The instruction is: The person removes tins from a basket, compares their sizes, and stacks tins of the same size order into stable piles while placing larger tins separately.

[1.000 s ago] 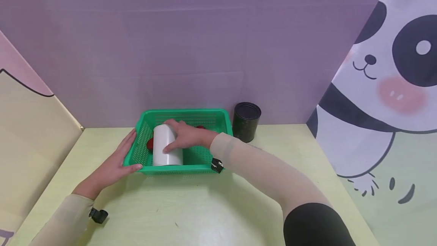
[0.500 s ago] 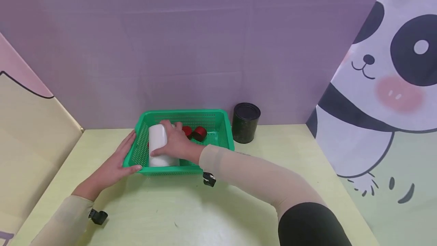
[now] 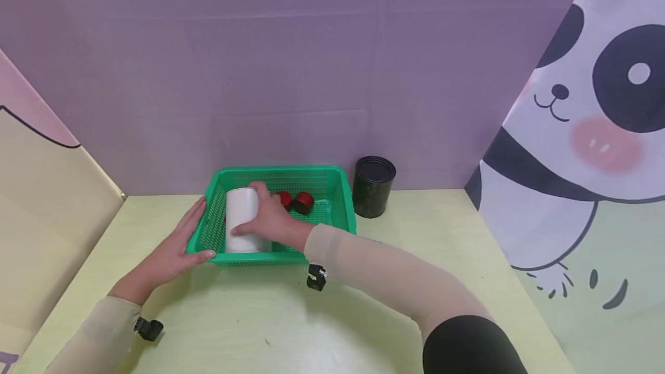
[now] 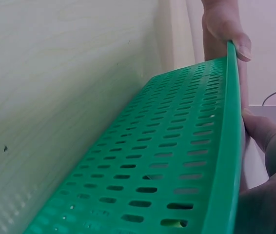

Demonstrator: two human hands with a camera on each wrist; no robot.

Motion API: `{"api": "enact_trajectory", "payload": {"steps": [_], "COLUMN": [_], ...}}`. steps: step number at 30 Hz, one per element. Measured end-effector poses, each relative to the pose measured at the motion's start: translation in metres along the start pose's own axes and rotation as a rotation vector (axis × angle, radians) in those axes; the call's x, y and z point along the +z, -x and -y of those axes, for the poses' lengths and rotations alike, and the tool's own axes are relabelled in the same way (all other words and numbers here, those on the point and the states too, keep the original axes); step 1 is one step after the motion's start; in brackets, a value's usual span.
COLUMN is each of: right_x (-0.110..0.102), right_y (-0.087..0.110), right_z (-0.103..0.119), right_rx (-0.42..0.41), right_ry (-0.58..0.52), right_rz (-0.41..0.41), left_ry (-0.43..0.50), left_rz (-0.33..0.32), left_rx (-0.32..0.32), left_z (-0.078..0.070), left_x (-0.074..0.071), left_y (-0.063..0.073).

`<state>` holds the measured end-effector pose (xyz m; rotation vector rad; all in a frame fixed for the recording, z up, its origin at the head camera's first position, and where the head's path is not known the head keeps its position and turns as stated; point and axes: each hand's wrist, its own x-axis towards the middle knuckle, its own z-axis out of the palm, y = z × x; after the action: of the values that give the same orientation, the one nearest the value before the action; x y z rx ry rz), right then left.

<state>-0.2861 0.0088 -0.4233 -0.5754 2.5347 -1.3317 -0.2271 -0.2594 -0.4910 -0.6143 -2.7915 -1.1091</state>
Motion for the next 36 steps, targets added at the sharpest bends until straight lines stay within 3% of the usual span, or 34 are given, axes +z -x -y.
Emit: {"api": "enact_trajectory", "payload": {"steps": [8, 17, 28, 36], "right_x": [0.001, -0.01, -0.038, -0.076], "right_y": [0.0, 0.001, 0.009, 0.022], "right_z": [-0.004, -0.009, -0.017, -0.023], "right_rx": [0.043, 0.005, -0.107, -0.201], "right_ry": [-0.008, 0.029, -0.035, -0.03], "right_rz": [-0.057, -0.09, -0.154, -0.213], "left_ry": [0.0, 0.003, -0.001, -0.005], "left_rz": [-0.001, 0.0, 0.0, -0.008], "left_rx": [-0.005, -0.006, -0.014, 0.003], "left_z": [0.002, -0.001, 0.002, 0.002], "left_x": [0.002, 0.0, 0.002, 0.001], "left_y": [0.0, -0.001, -0.001, -0.001]}}
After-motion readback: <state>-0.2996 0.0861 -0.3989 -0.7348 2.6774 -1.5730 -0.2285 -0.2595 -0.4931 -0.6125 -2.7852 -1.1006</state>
